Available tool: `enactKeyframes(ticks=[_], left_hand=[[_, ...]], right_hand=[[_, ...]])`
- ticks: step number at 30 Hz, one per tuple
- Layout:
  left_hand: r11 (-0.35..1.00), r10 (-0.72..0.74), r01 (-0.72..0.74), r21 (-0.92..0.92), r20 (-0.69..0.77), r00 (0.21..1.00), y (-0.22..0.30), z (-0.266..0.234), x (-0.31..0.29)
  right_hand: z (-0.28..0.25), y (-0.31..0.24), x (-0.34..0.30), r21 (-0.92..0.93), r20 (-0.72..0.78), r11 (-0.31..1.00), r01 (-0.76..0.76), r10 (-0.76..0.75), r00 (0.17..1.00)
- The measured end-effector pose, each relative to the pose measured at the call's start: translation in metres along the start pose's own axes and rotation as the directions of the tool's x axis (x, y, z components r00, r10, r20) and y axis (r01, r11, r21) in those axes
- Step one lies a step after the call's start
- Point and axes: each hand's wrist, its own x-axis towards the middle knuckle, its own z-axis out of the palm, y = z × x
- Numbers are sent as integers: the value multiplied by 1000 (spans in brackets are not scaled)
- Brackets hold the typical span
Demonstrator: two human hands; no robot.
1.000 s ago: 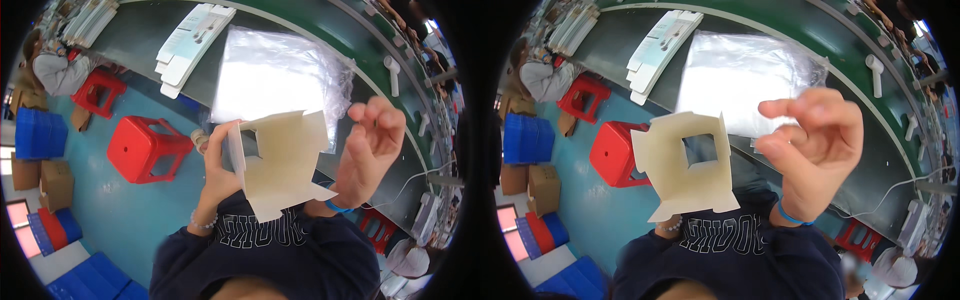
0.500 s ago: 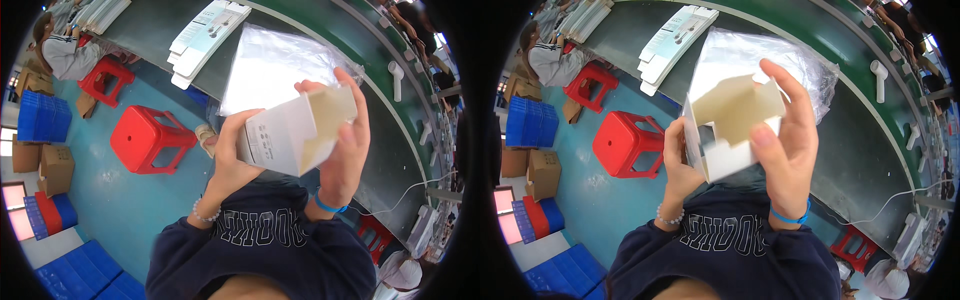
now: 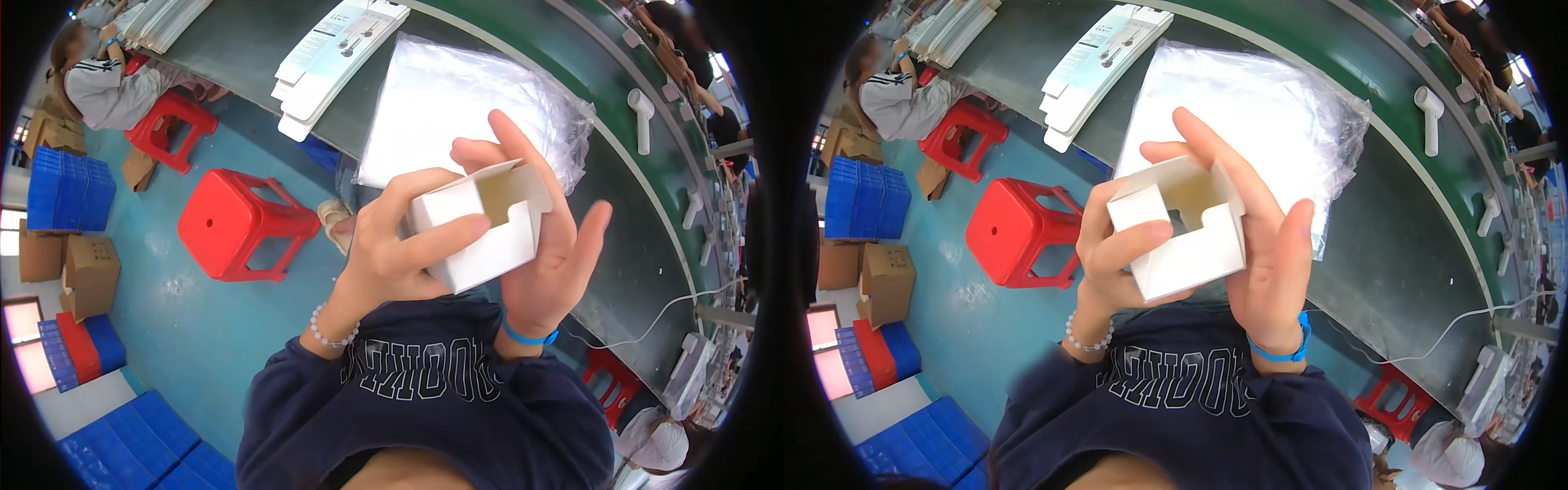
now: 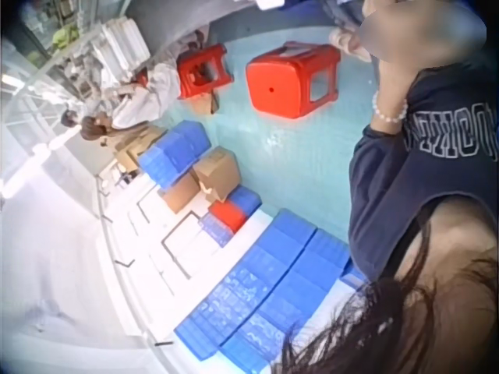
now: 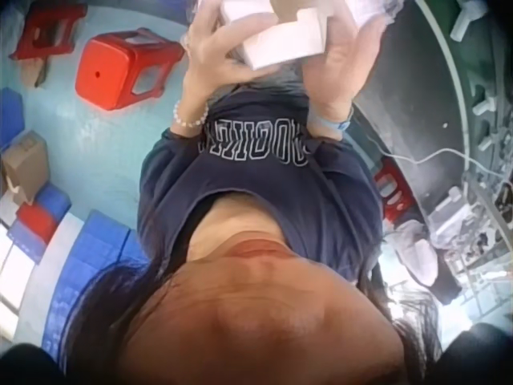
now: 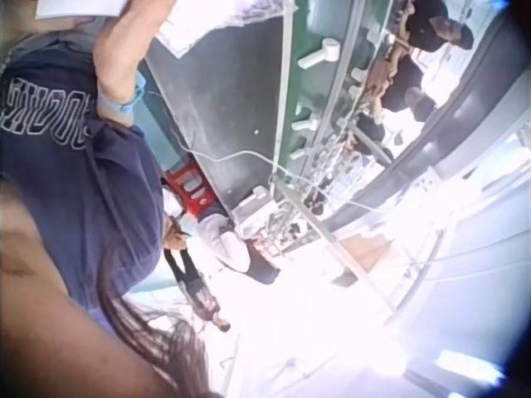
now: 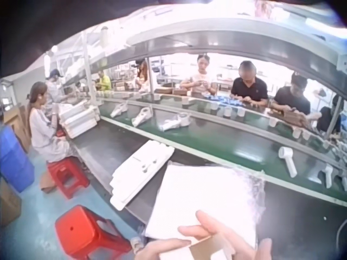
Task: Packaging handheld fans into plastic sleeves and cardboard boxes on an assembly line.
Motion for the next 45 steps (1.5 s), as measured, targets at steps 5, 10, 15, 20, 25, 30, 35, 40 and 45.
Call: enactKeyframes(ticks=[5,10,15,20,25,30,35,40,45], left_hand=[[1000,10,-10,8,5,1000,-2,0,-4],[997,23,-33,63,151,988,-2,0,-2],[999,-27,23,32,153,988,-2,-5,4],[1000,9,-11,10,248,969,-4,-11,5],[993,4,25,-119,238,971,-12,-11,1],[996,40,-23,-83,214,976,-12,-11,-2],[998,2,16,-68,250,968,-12,-13,-2],[995,-32,52,-81,227,973,-15,-13,-9],[989,-54,85,-120,237,970,-13,-16,-6]], right_hand=[[-4,-11,1,-233,5,963,-136,141,990],[-19,-4,4,-216,-34,951,-221,219,975],[-18,-1,1,-300,-23,953,-36,30,999],[-39,-15,4,-550,203,828,110,4,979],[-20,-29,14,-488,-1,857,-165,189,982],[-20,-36,16,-874,157,484,51,182,971],[-14,-34,20,-936,148,340,93,142,979],[-8,-32,23,-977,95,205,59,170,981],[-7,-38,29,-994,55,101,31,252,966]])
